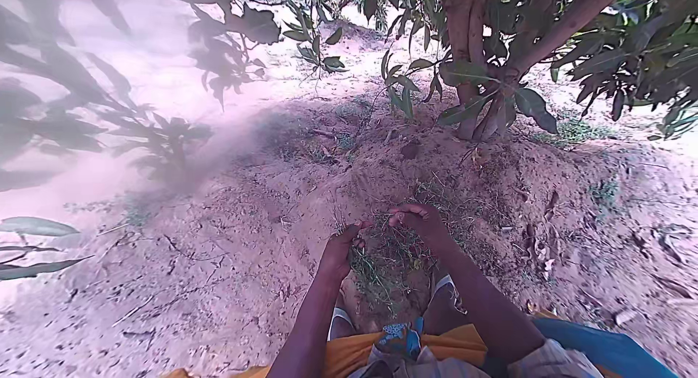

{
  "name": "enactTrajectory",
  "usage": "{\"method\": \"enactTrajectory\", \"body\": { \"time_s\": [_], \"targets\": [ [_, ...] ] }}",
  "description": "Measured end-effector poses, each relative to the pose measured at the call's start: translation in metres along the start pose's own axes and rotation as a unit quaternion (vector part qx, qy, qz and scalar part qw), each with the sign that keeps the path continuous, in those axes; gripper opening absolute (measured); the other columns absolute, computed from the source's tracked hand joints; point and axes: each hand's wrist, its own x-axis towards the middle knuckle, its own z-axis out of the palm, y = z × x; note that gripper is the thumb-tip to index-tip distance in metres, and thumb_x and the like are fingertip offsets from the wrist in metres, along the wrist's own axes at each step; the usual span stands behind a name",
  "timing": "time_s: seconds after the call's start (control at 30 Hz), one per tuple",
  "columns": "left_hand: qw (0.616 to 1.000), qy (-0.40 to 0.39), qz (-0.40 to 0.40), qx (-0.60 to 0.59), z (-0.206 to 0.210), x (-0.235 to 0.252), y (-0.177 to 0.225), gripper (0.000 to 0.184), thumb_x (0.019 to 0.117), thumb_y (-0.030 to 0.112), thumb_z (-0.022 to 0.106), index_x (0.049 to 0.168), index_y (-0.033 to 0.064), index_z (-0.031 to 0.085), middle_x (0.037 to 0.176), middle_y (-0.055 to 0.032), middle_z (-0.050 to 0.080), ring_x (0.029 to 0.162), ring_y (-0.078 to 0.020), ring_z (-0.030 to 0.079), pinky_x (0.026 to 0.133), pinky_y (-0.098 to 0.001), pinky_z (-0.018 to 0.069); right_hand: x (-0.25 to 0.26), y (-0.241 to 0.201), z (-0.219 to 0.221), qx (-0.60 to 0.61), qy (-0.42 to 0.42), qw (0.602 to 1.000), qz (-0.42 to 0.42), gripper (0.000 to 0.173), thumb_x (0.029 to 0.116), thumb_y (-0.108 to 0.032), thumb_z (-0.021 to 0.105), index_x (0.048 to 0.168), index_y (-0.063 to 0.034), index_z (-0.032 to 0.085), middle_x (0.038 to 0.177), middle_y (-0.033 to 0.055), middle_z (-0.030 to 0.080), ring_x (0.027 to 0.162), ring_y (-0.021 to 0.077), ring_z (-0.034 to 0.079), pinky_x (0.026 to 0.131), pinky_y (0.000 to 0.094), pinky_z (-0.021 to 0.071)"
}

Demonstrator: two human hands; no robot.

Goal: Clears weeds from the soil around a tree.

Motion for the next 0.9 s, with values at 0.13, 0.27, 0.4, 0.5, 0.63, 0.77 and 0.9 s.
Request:
{"method": "enactTrajectory", "body": {
  "time_s": [0.13,0.27,0.4,0.5,0.63,0.77,0.9],
  "targets": [
    [0.993,0.046,0.097,0.04,-0.001,-0.001,0.003,0.023,0.1081,0.009,0.045,0.095,0.0041,0.063,0.076,0.0031,0.068,0.048,-0.0015,0.051,0.05,-0.0157,0.0468,0.005,-0.008,-0.005,-0.022,0.06,0.996,0.062,0.02,0.1024,0.0,0.051,0.107,0.0098,0.068,0.096,0.0076,0.073,0.081,0.0042,0.069,0.082,0.0218,0.0587],
    [0.968,-0.052,0.197,0.146,0.004,-0.012,0.007,0.019,0.1034,0.004,0.048,0.108,0.0025,0.067,0.079,0.006,0.063,0.059,-0.0005,0.055,0.058,-0.0157,0.0489,0.007,-0.003,-0.002,-0.122,-0.042,0.983,0.133,0.021,0.1036,-0.008,0.055,0.104,0.0076,0.069,0.085,0.0025,0.069,0.074,0.0006,0.062,0.077,0.0195,0.0525],
    [0.934,-0.125,0.204,0.264,0.013,-0.031,0.004,0.018,0.0999,0.005,0.058,0.114,0.0033,0.069,0.087,0.0071,0.068,0.068,0.0038,0.058,0.064,-0.0144,0.0506,-0.002,-0.001,0.016,-0.183,-0.142,0.96,0.154,0.021,0.1039,-0.01,0.057,0.096,0.0046,0.07,0.074,0.0008,0.061,0.067,0.0021,0.053,0.068,0.0219,0.0454],
    [0.934,-0.087,0.211,0.273,0.01,-0.028,0.005,0.009,0.0996,0.004,0.06,0.099,0.0067,0.069,0.074,0.01,0.063,0.06,0.0056,0.053,0.058,-0.013,0.0462,-0.005,0.004,0.024,-0.214,-0.178,0.949,0.15,0.017,0.1036,-0.008,0.058,0.106,0.0036,0.071,0.08,0.0056,0.065,0.068,0.0068,0.055,0.068,0.0248,0.0482],
    [0.928,0.014,0.28,0.244,-0.006,-0.015,0.017,0.007,0.0986,0.007,0.059,0.098,0.008,0.066,0.076,0.0134,0.061,0.061,0.0083,0.052,0.059,-0.0108,0.0446,-0.002,0.043,0.02,-0.331,-0.228,0.89,0.215,0.026,0.1057,-0.012,0.056,0.123,0.0046,0.066,0.103,0.021,0.069,0.093,0.0288,0.066,0.089,0.0446,0.0526],
    [0.926,0.06,0.323,0.185,-0.025,-0.01,0.037,0.01,0.102,0.009,0.052,0.1,0.0135,0.061,0.08,0.0151,0.07,0.069,0.0064,0.063,0.065,-0.0124,0.0513,-0.026,0.096,0.014,-0.486,-0.371,0.72,0.33,0.043,0.1079,-0.015,0.045,0.146,0.0039,0.049,0.148,0.0275,0.051,0.14,0.0414,0.048,0.114,0.0578,0.0357],
    [0.929,0.082,0.318,0.172,-0.026,-0.009,0.039,0.01,0.1024,0.011,0.053,0.1,0.0146,0.061,0.07,0.0171,0.061,0.061,0.0057,0.058,0.06,-0.012,0.05,-0.062,0.128,0.029,-0.509,-0.429,0.668,0.333,0.048,0.1023,-0.01,0.053,0.149,-0.0046,0.05,0.145,0.0277,0.054,0.134,0.0465,0.051,0.107,0.0654,0.0396]
  ]
}}
